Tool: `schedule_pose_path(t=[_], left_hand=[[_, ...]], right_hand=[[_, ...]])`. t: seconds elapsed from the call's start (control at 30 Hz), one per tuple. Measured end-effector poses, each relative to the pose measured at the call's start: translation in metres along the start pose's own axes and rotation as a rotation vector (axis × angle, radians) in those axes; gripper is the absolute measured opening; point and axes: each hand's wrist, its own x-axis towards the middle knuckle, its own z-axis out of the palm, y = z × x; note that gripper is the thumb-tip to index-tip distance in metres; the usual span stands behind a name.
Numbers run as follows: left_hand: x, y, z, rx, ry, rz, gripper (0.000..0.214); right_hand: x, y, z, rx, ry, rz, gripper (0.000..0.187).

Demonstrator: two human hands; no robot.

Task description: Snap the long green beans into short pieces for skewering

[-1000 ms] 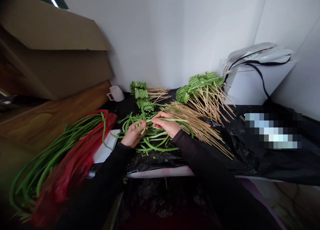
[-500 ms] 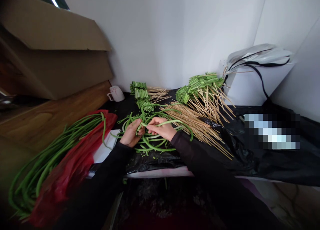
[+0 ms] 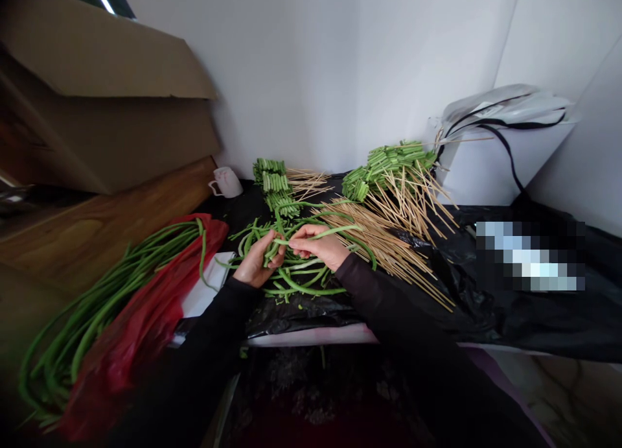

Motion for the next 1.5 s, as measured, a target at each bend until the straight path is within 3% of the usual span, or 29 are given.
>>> schedule_pose_path(t=[0.6,0.97,1.3,1.5], left_hand=[[0.0,-0.006,0.001,0.219,0.071,0.123,0.035],[-0.005,-0.008,0.003,0.432,0.044,0.086,0.032],[0.003,-0.004,-0.003,0.176,0.196,0.181,0.038],[0.002,-0.007,-0.003,0.211,0.204,0.179,0.031]], right_hand=[[0.001,-0.004,-0.001,-0.008,0.079,-0.026,0.022],[0.001,-0.005,-0.002,-0.122,0.039,-0.087,0.023],[0.005,0.004,-0.005,-0.068,0.083,-0.054,0.031],[0.006,0.004,-0.009,0.042,0.073,-0.039,0.025]])
